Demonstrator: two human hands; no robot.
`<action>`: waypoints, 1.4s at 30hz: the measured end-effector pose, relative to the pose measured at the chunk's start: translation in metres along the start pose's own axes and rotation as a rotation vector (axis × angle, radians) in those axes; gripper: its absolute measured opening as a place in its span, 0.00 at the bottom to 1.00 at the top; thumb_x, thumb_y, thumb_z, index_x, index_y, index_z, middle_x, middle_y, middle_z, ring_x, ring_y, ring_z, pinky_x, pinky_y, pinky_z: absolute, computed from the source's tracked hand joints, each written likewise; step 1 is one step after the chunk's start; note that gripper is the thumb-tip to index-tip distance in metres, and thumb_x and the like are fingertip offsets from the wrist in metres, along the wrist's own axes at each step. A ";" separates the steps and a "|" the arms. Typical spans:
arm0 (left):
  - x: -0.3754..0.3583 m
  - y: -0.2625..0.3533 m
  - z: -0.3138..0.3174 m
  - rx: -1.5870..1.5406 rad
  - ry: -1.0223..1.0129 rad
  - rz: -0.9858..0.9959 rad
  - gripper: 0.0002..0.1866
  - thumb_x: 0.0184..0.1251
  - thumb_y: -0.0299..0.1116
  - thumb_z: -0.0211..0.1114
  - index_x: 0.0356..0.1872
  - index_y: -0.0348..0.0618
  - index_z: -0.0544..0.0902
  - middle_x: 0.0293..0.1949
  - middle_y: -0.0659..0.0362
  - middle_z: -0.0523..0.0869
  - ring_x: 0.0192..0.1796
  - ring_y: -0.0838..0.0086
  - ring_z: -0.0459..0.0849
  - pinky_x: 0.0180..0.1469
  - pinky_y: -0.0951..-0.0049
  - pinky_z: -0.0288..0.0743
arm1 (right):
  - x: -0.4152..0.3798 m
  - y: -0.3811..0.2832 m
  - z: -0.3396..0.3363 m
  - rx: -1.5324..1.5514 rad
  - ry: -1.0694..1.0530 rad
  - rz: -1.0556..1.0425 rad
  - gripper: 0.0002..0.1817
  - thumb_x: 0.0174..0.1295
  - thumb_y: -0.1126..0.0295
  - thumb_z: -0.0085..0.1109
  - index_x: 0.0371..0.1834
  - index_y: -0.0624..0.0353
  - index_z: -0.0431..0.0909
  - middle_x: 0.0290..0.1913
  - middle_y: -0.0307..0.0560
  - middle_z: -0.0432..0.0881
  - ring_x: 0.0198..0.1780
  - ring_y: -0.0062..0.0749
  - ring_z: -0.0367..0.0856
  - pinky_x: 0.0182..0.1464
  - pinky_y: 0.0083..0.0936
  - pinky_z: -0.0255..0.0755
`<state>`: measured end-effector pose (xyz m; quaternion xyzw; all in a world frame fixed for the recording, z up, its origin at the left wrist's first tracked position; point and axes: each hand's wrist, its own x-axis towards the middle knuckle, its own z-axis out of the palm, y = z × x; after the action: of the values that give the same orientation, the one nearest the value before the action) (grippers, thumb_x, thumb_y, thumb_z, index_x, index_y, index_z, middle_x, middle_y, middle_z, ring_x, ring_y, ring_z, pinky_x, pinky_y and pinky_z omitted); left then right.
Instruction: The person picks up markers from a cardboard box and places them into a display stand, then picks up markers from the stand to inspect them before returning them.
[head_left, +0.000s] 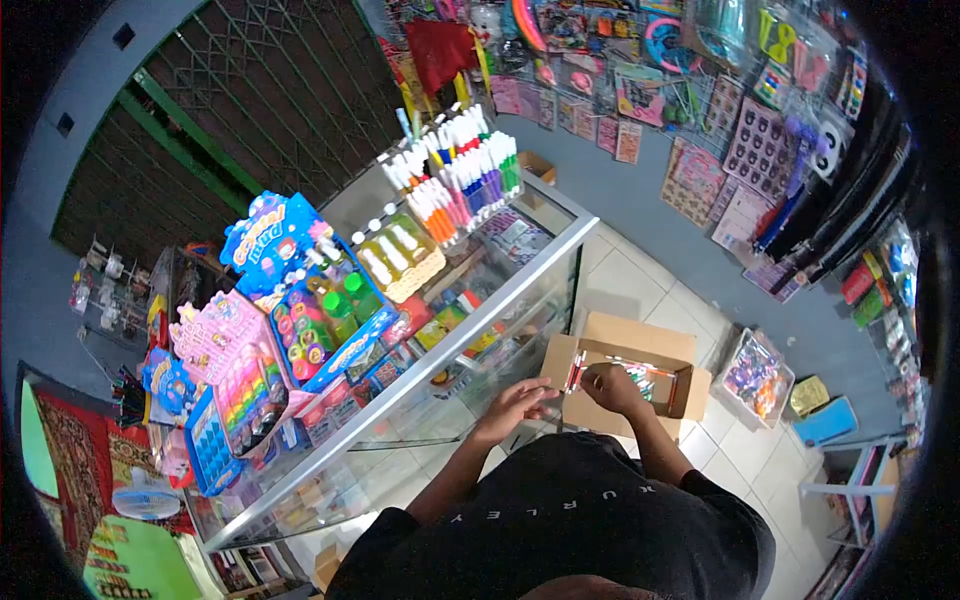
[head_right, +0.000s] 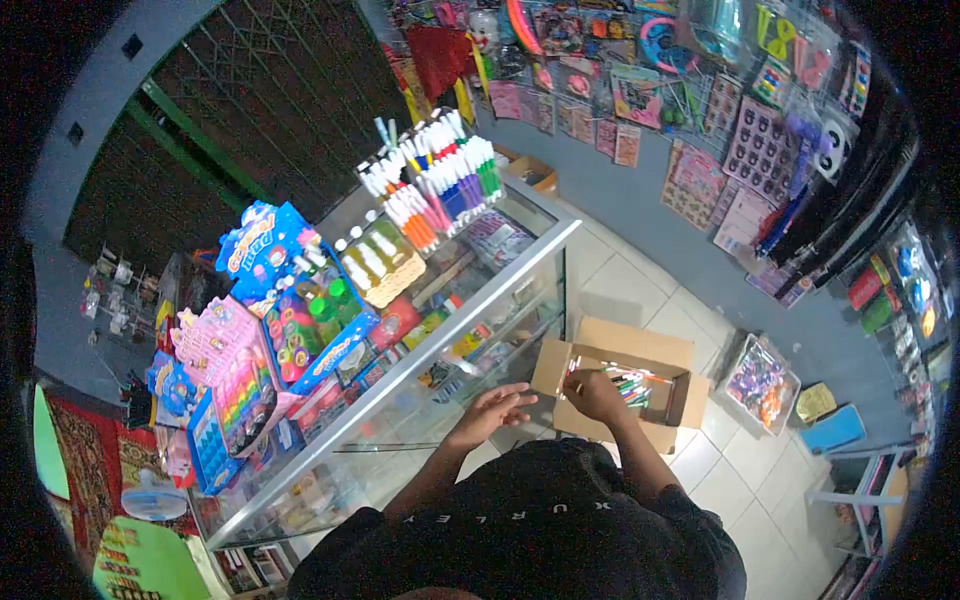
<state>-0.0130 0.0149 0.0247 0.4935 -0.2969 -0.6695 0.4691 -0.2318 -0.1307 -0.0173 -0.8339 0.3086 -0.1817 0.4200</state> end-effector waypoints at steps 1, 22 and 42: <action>0.006 0.001 0.006 0.027 -0.015 -0.004 0.22 0.76 0.42 0.53 0.64 0.43 0.70 0.54 0.60 0.83 0.43 0.79 0.83 0.46 0.79 0.74 | 0.000 0.003 -0.006 0.002 0.023 0.005 0.05 0.55 0.73 0.62 0.32 0.63 0.81 0.28 0.50 0.84 0.27 0.35 0.83 0.32 0.29 0.77; 0.034 -0.046 0.043 -0.085 0.337 -0.356 0.19 0.76 0.37 0.53 0.62 0.39 0.70 0.53 0.48 0.82 0.42 0.68 0.86 0.46 0.71 0.78 | -0.215 0.407 0.089 0.356 -0.058 0.893 0.15 0.59 0.57 0.62 0.30 0.58 0.85 0.16 0.47 0.80 0.21 0.33 0.82 0.25 0.33 0.76; 0.026 -0.056 0.035 -0.077 0.569 -0.505 0.29 0.72 0.45 0.58 0.65 0.36 0.67 0.56 0.47 0.81 0.46 0.65 0.84 0.49 0.68 0.76 | -0.089 0.370 0.131 -0.179 -0.173 0.605 0.09 0.53 0.62 0.63 0.30 0.55 0.80 0.29 0.49 0.82 0.34 0.41 0.82 0.37 0.35 0.77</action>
<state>-0.0664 0.0100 -0.0215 0.6991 0.0017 -0.6111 0.3711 -0.3583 -0.1632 -0.3975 -0.7504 0.5201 0.0506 0.4048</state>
